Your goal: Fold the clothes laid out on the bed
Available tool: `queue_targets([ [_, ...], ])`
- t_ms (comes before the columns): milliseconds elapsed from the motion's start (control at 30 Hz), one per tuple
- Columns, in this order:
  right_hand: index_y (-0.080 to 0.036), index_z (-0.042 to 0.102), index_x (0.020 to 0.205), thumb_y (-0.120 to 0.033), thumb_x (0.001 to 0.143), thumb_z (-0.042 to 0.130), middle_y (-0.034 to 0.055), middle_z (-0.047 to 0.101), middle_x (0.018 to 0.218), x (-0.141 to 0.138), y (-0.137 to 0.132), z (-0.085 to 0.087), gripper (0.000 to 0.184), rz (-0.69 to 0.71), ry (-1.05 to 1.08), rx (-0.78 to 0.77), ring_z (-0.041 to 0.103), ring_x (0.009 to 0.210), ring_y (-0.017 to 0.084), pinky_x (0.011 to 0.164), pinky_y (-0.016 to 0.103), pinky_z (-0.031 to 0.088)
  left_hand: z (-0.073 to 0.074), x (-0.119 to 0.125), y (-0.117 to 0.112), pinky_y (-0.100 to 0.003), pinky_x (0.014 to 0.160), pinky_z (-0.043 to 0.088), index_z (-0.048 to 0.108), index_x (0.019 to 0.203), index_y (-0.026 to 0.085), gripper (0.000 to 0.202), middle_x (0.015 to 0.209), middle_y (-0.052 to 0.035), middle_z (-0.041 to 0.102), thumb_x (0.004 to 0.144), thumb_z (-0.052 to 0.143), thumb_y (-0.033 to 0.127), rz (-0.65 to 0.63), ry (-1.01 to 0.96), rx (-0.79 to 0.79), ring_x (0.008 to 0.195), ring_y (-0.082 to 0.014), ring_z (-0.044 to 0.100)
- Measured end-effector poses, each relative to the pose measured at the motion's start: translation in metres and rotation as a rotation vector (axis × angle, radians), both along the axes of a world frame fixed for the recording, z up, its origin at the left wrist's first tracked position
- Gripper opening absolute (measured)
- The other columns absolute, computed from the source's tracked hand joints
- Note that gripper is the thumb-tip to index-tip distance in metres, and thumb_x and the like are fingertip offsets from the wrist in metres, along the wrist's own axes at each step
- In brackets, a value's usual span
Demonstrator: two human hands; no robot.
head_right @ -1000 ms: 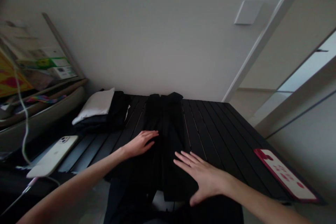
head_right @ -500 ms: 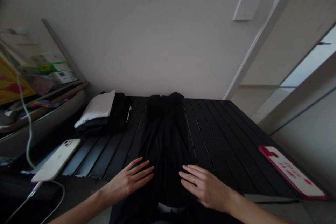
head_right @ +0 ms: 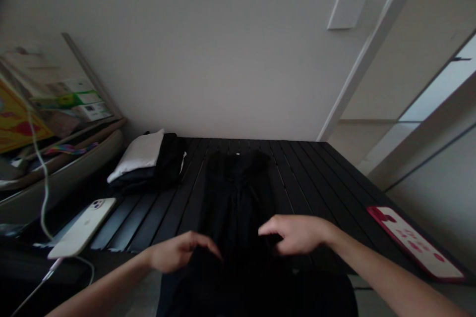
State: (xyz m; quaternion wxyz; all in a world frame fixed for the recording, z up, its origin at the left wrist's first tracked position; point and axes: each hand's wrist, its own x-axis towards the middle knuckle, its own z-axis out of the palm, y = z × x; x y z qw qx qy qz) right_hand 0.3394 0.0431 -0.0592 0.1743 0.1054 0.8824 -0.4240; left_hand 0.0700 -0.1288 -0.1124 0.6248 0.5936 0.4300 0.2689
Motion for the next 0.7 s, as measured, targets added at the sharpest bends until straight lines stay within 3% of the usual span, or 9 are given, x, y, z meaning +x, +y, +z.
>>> queue_targets([
  [100, -0.016, 0.066, 0.100, -0.009, 0.073, 0.053, 0.0053, 0.069, 0.098, -0.012, 0.033, -0.012, 0.031, -0.194, 0.079, 0.274, 0.063, 0.093, 0.021, 0.083, 0.030, 0.047, -0.022, -0.017, 0.032, -0.031, 0.085, 0.049, 0.065, 0.104, 0.016, 0.027, 0.101, -0.0036, 0.070, 0.080, 0.063, 0.028, 0.461, 0.000, 0.090, 0.094, -0.0189, 0.063],
  [200, -0.017, 0.067, 0.094, -0.011, 0.074, 0.057, 0.0067, 0.069, 0.096, -0.028, 0.073, -0.021, 0.024, -0.299, 0.093, 0.415, 0.063, 0.093, 0.023, 0.084, 0.031, 0.046, -0.035, -0.033, 0.073, -0.032, 0.079, 0.050, 0.065, 0.094, 0.013, 0.028, 0.091, -0.0046, 0.070, 0.078, 0.065, 0.036, 0.652, -0.037, 0.132, 0.086, -0.0202, 0.063],
  [267, -0.018, 0.067, 0.095, -0.010, 0.075, 0.057, 0.0064, 0.070, 0.098, -0.043, 0.099, -0.018, 0.023, -0.378, 0.141, 0.482, 0.064, 0.094, 0.022, 0.086, 0.031, 0.046, -0.031, -0.043, 0.103, -0.033, 0.078, 0.051, 0.065, 0.093, 0.013, 0.031, 0.088, -0.0050, 0.070, 0.078, 0.064, 0.040, 0.716, -0.077, 0.197, 0.084, -0.0208, 0.064],
  [367, -0.018, 0.064, 0.107, -0.010, 0.082, 0.051, 0.0081, 0.069, 0.107, -0.070, 0.129, -0.010, 0.030, -0.606, 0.222, 0.663, 0.062, 0.103, 0.022, 0.092, 0.032, 0.043, -0.016, -0.059, 0.153, -0.035, 0.083, 0.051, 0.063, 0.101, 0.013, 0.031, 0.091, -0.0057, 0.070, 0.083, 0.058, 0.038, 0.863, -0.039, 0.387, 0.089, -0.0218, 0.064],
  [467, -0.012, 0.054, 0.126, -0.018, 0.088, 0.048, 0.0174, 0.061, 0.123, -0.095, 0.138, -0.015, 0.039, -0.845, 0.251, 0.908, 0.055, 0.114, 0.029, 0.097, 0.042, 0.040, -0.009, -0.069, 0.193, -0.039, 0.093, 0.047, 0.057, 0.116, 0.011, 0.036, 0.111, -0.0131, 0.066, 0.084, 0.057, 0.026, 1.028, 0.263, 0.463, 0.106, -0.0253, 0.061],
  [567, -0.009, 0.037, 0.142, -0.035, 0.091, 0.047, 0.0226, 0.037, 0.146, -0.114, 0.128, -0.047, 0.058, -0.893, 0.298, 1.092, 0.034, 0.134, 0.036, 0.106, 0.053, 0.028, -0.024, -0.060, 0.207, -0.046, 0.104, 0.037, 0.036, 0.141, 0.013, 0.060, 0.141, -0.0190, 0.046, 0.084, 0.056, 0.020, 1.130, 0.684, 0.445, 0.131, -0.0300, 0.042],
  [633, -0.014, 0.032, 0.146, -0.043, 0.094, 0.040, 0.0164, 0.021, 0.156, -0.120, 0.117, -0.080, 0.060, -0.810, 0.300, 1.094, 0.016, 0.142, 0.033, 0.112, 0.053, 0.017, -0.044, -0.047, 0.203, -0.052, 0.110, 0.026, 0.028, 0.147, 0.021, 0.061, 0.152, -0.0125, 0.031, 0.089, 0.049, 0.026, 1.042, 0.935, 0.491, 0.142, -0.0312, 0.023],
  [700, -0.021, 0.032, 0.147, -0.050, 0.096, 0.030, 0.0098, 0.014, 0.158, -0.124, 0.111, -0.116, 0.059, -0.727, 0.212, 1.004, 0.009, 0.145, 0.029, 0.114, 0.053, 0.009, -0.066, -0.035, 0.195, -0.055, 0.114, 0.016, 0.033, 0.146, 0.028, 0.054, 0.155, -0.0045, 0.028, 0.093, 0.041, 0.035, 0.876, 1.120, 0.524, 0.145, -0.0308, 0.012],
])
